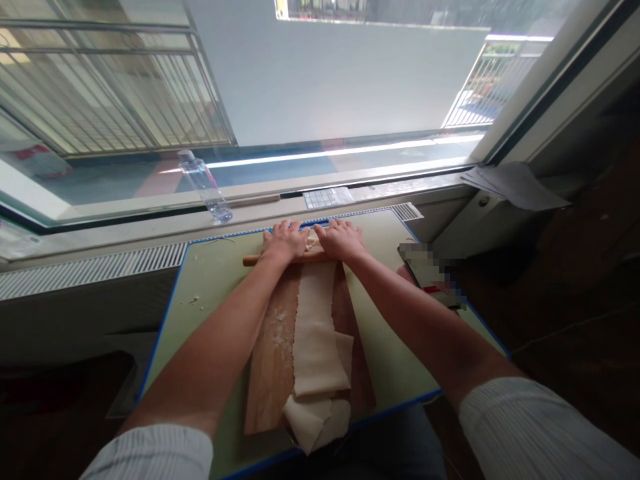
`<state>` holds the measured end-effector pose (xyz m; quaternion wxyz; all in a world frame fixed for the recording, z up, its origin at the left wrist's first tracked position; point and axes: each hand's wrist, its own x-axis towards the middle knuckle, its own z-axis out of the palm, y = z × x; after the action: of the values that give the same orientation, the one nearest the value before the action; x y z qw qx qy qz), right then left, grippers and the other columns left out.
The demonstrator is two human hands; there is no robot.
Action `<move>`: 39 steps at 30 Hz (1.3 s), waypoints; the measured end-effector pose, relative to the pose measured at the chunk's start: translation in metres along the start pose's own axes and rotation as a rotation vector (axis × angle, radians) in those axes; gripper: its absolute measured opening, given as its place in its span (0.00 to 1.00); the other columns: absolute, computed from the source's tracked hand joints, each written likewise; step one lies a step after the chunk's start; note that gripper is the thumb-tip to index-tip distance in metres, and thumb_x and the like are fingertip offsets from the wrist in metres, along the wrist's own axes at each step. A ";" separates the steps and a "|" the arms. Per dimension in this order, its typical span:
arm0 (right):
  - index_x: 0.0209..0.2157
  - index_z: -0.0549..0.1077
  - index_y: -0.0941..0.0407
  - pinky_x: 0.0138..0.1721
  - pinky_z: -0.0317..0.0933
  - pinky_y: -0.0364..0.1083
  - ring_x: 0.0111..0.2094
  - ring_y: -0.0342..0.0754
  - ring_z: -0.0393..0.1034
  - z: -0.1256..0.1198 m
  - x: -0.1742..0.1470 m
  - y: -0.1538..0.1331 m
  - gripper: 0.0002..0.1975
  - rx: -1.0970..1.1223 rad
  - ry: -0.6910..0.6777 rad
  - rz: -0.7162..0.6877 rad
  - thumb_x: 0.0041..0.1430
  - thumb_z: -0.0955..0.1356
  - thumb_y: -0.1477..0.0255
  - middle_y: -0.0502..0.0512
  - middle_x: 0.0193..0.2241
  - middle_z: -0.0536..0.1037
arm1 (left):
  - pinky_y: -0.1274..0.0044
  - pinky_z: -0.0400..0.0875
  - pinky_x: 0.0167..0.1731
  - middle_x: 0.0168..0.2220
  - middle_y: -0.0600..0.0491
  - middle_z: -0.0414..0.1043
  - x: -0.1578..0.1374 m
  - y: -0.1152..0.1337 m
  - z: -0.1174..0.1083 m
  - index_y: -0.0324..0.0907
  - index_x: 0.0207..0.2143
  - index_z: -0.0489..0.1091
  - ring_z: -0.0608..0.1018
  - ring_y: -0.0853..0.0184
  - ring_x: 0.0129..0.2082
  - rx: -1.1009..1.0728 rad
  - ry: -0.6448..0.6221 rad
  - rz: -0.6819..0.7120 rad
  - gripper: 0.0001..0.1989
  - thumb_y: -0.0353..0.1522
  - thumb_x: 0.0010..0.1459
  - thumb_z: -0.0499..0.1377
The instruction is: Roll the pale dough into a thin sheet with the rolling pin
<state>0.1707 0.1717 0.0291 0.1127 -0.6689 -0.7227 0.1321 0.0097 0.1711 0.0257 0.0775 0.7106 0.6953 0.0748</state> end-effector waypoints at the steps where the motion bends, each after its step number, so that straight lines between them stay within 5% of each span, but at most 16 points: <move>1: 0.71 0.66 0.57 0.69 0.49 0.69 0.71 0.67 0.56 0.000 0.000 0.000 0.37 0.008 -0.001 0.000 0.77 0.52 0.48 0.69 0.72 0.64 | 0.47 0.57 0.70 0.74 0.43 0.60 0.000 0.000 0.000 0.48 0.71 0.64 0.64 0.48 0.72 0.004 0.003 0.000 0.33 0.49 0.73 0.39; 14: 0.74 0.61 0.59 0.71 0.47 0.68 0.71 0.66 0.56 0.008 -0.055 -0.003 0.36 -0.055 0.093 0.009 0.73 0.58 0.55 0.66 0.74 0.62 | 0.50 0.52 0.72 0.77 0.48 0.56 -0.052 0.002 0.005 0.52 0.73 0.62 0.60 0.52 0.74 0.043 0.055 -0.004 0.33 0.50 0.73 0.40; 19: 0.72 0.64 0.62 0.71 0.45 0.69 0.72 0.67 0.55 0.013 -0.097 -0.005 0.34 -0.086 0.176 -0.030 0.75 0.57 0.57 0.68 0.72 0.65 | 0.51 0.54 0.72 0.76 0.47 0.60 -0.092 0.005 0.007 0.51 0.72 0.64 0.62 0.52 0.74 0.084 0.112 0.020 0.32 0.49 0.74 0.41; 29: 0.75 0.59 0.65 0.74 0.38 0.68 0.76 0.62 0.48 0.017 -0.175 0.002 0.36 -0.108 0.105 -0.135 0.78 0.55 0.54 0.70 0.76 0.56 | 0.53 0.48 0.75 0.76 0.48 0.58 -0.181 -0.003 0.015 0.52 0.76 0.57 0.60 0.56 0.76 0.102 0.138 0.115 0.33 0.49 0.74 0.42; 33: 0.74 0.60 0.64 0.74 0.39 0.67 0.76 0.62 0.50 0.017 -0.164 0.002 0.35 -0.102 0.112 -0.136 0.78 0.54 0.55 0.70 0.75 0.58 | 0.52 0.48 0.75 0.76 0.49 0.57 -0.173 -0.005 0.015 0.52 0.76 0.58 0.59 0.55 0.77 0.092 0.122 0.125 0.33 0.48 0.75 0.40; 39: 0.74 0.61 0.57 0.74 0.40 0.66 0.76 0.62 0.48 0.016 -0.113 -0.001 0.34 -0.112 0.137 -0.083 0.78 0.53 0.52 0.63 0.76 0.59 | 0.51 0.50 0.74 0.77 0.52 0.56 -0.119 0.001 0.008 0.55 0.74 0.61 0.58 0.52 0.77 0.087 0.098 0.053 0.32 0.49 0.75 0.39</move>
<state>0.1729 0.0587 0.0162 0.1299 -0.6513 -0.7466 0.0407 0.0103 0.0524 0.0180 0.0104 0.7270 0.6818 0.0813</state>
